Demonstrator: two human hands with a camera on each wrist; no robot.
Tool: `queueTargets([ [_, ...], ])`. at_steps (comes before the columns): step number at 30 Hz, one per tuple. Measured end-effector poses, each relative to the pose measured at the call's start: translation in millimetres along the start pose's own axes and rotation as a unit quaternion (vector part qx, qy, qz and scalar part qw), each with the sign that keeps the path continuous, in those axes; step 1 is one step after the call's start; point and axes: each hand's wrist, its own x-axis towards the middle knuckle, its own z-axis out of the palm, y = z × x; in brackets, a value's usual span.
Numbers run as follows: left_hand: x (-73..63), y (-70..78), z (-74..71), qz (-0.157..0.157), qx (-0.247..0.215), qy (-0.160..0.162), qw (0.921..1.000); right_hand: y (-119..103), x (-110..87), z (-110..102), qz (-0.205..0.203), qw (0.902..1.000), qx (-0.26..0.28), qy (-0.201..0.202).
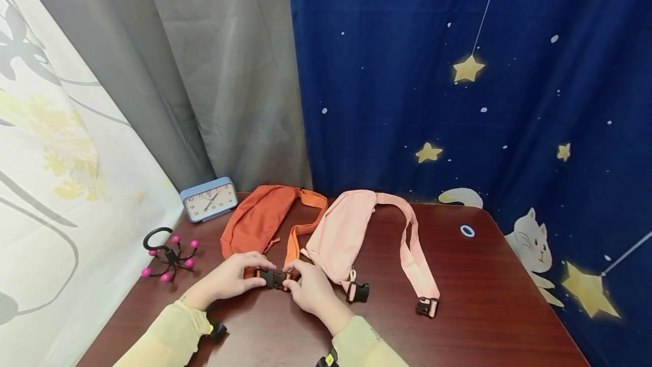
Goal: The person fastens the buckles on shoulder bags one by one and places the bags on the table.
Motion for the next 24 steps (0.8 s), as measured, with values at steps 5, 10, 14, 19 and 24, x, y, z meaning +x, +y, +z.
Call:
queueTargets([
  [5, 0.8, -0.4, 0.2, -0.013, -0.012, -0.010, 0.9998, 3, 2.7, 5, -0.002, 1.0000, -0.003, 0.009],
  [10, 1.0, -0.7, 0.1, -0.015, -0.014, -0.009, 0.9997, 5, 4.1, 7, -0.007, 0.9999, -0.005, 0.014],
  [14, 1.1, -1.4, 0.0, -0.015, -0.017, -0.008, 0.9997, 6, 5.0, 8, -0.009, 0.9998, 0.001, 0.017],
  [19, 0.5, -3.1, 1.8, -0.017, -0.017, -0.007, 0.9997, 7, 5.6, 10, -0.009, 0.9997, 0.014, 0.020],
  [24, -0.3, -4.0, 3.7, -0.015, -0.018, -0.002, 0.9997, 7, 5.7, 12, -0.003, 0.9990, 0.037, 0.026],
])
